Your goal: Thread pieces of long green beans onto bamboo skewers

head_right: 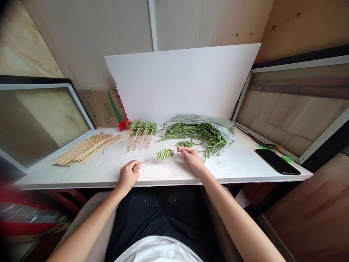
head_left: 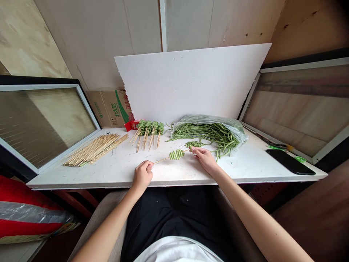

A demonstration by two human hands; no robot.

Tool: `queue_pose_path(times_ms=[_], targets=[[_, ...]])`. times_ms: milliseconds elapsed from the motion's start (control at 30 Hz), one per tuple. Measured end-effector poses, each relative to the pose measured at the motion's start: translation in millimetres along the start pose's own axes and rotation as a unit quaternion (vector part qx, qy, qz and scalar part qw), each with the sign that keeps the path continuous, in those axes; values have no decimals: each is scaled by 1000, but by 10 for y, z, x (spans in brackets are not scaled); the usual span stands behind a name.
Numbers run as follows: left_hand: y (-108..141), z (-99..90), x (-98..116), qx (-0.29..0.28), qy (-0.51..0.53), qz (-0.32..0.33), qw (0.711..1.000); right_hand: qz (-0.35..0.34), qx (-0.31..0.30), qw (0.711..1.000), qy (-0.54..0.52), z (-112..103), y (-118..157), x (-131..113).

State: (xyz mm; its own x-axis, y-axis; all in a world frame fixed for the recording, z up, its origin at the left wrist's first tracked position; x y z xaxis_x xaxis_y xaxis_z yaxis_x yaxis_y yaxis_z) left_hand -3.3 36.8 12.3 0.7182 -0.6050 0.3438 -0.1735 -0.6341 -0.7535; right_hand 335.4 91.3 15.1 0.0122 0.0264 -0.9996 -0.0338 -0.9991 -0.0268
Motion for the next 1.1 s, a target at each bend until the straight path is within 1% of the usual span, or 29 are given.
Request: queue_pose_path(times_ms=[300,533,667,867,1000,1100], targets=[[17,5,-5,0,-7,5,1000,5,1,1000,28,31,85,-83],[23,15,-15,0,-3,9,1000,10,-7,1000,25,37,85,-64],[13,12,-13,-1,5,6,1000,10,-15,1000,13,43,61,-43],[5,11,-17,-1,12,-3,1000,18,2,1000,-2,11,20,-15],[14,17,-25,-4,14,0,1000,27,-17,999,-13,19,14,1],[18,12,-28,0,13,2,1000,32,-20,999,-28,47,29,-2]])
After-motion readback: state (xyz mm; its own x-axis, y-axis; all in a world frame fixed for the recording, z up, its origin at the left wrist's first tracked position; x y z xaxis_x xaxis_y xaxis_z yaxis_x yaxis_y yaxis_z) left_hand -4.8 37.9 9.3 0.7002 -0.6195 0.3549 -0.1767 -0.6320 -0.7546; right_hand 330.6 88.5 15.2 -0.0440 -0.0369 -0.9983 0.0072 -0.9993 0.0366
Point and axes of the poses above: each hand's wrist, its own y-axis away from the middle knuckle, its own z-axis out of the palm, x = y × z, the point moved 5 cm from there along -y, towards the middle knuckle, and after that the axes turned 12 degrees about z, right-handed, at the moved point
